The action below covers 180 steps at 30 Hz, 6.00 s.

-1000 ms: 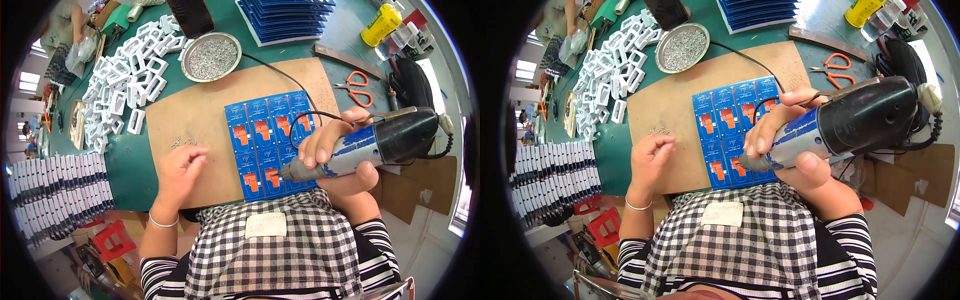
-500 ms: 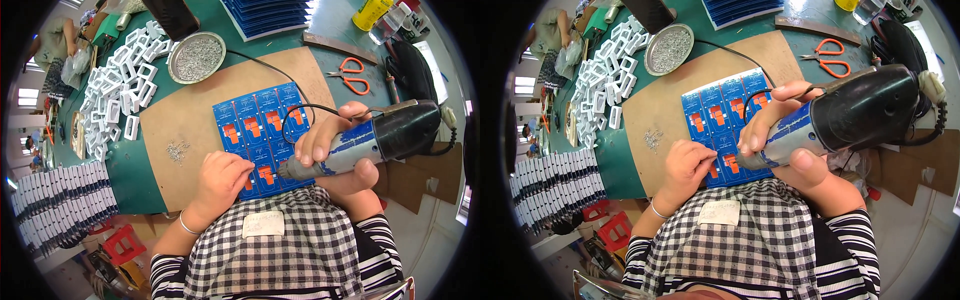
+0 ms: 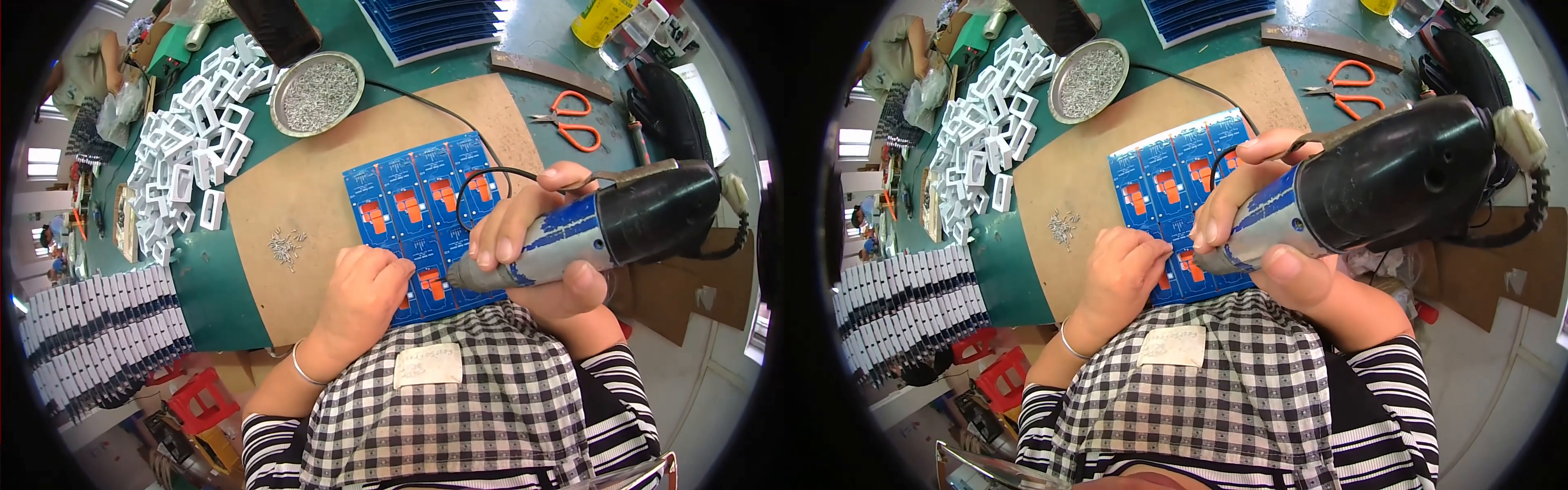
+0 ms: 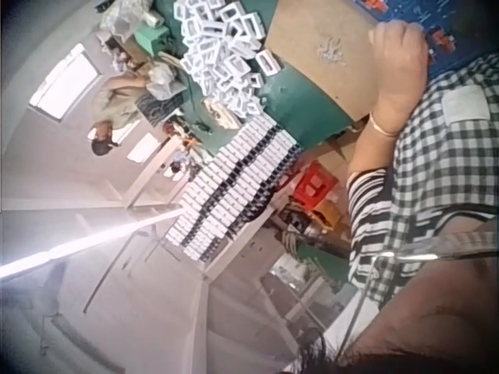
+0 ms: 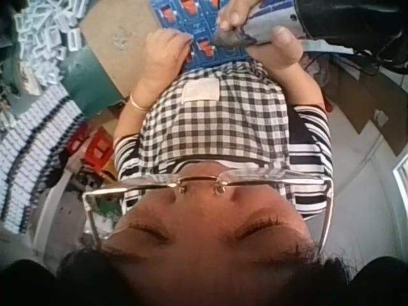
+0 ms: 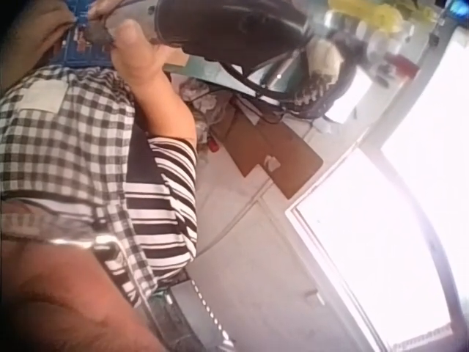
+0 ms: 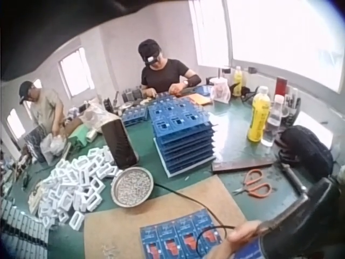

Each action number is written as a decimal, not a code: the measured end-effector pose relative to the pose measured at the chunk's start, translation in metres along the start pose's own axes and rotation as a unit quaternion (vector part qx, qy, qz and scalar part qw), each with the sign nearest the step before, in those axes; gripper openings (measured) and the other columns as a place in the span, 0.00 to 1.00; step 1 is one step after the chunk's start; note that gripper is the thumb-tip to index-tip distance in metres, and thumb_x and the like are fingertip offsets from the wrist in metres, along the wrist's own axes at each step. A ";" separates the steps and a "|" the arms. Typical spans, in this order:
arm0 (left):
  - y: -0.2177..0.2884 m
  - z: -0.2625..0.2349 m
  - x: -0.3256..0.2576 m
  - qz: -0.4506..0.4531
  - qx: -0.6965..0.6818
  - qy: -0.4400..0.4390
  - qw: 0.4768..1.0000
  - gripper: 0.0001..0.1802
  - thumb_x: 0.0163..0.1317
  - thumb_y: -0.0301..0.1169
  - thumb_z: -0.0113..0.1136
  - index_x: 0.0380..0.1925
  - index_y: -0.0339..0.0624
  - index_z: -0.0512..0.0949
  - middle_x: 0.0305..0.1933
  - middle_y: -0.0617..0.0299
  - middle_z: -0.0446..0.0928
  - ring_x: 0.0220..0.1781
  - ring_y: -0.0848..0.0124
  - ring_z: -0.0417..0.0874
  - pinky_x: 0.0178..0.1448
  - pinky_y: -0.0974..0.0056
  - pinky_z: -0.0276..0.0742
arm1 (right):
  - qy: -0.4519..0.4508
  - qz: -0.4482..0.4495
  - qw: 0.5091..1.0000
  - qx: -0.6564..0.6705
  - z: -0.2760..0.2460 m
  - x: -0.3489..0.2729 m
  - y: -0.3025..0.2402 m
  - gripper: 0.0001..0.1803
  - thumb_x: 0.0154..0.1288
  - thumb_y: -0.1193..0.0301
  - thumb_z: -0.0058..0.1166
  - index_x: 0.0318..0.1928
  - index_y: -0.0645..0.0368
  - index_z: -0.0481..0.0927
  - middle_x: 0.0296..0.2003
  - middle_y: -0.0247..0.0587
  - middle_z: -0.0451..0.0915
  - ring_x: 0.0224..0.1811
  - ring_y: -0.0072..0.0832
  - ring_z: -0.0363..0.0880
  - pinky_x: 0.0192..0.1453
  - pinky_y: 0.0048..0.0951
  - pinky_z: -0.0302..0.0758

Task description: The person screws small electronic components onto a circuit board template using an electric screwdriver.

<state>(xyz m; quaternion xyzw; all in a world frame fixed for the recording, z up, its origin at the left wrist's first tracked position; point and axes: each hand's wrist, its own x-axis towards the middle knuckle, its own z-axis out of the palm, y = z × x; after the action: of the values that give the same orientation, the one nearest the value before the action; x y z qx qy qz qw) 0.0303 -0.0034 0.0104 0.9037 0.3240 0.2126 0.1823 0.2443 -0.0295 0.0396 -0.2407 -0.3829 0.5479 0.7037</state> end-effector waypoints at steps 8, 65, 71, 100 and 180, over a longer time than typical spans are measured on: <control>0.003 -0.012 0.007 0.021 0.018 -0.086 0.996 0.10 0.47 0.25 0.60 0.33 0.40 0.77 0.33 0.61 0.72 0.39 0.63 0.73 0.46 0.60 0.67 | -0.010 0.026 0.999 -0.038 0.016 0.003 -0.009 0.37 0.56 0.50 0.62 0.59 0.53 0.62 0.28 0.40 0.76 0.31 0.35 0.79 0.42 0.38 0.76; -0.014 -0.001 -0.013 -0.033 -0.114 0.051 0.992 0.09 0.47 0.22 0.68 0.29 0.41 0.80 0.31 0.58 0.80 0.34 0.61 0.80 0.39 0.61 0.76 | -0.007 0.002 1.000 0.020 0.005 0.031 0.026 0.35 0.56 0.48 0.53 0.57 0.57 0.62 0.24 0.39 0.73 0.23 0.32 0.76 0.32 0.35 0.76; -0.012 -0.001 -0.007 -0.028 -0.081 0.032 0.996 0.10 0.44 0.22 0.68 0.28 0.43 0.79 0.29 0.61 0.76 0.34 0.62 0.76 0.40 0.61 0.74 | -0.060 -0.026 0.998 -0.024 0.014 0.024 0.012 0.35 0.55 0.48 0.55 0.57 0.55 0.63 0.23 0.40 0.73 0.24 0.32 0.77 0.33 0.36 0.76; -0.023 0.007 -0.009 -0.014 -0.114 0.011 0.993 0.08 0.49 0.28 0.64 0.30 0.44 0.76 0.32 0.62 0.71 0.39 0.61 0.72 0.46 0.59 0.67 | -0.302 0.036 0.907 -0.291 0.044 0.029 0.005 0.29 0.59 0.57 0.65 0.50 0.52 0.60 0.30 0.41 0.76 0.31 0.32 0.77 0.41 0.36 0.76; 0.006 0.021 0.022 0.009 -0.040 0.001 0.999 0.12 0.43 0.24 0.69 0.29 0.44 0.78 0.31 0.64 0.72 0.33 0.64 0.74 0.38 0.61 0.67 | 0.046 -0.050 0.998 -0.010 -0.021 0.008 -0.008 0.33 0.55 0.50 0.55 0.55 0.57 0.63 0.23 0.41 0.74 0.23 0.32 0.76 0.34 0.34 0.77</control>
<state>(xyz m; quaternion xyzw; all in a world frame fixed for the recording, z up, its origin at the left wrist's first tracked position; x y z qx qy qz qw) 0.0588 0.0028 0.0015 0.8981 0.3076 0.2282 0.2162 0.2665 -0.0227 0.0353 -0.2531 -0.3676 0.4962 0.7447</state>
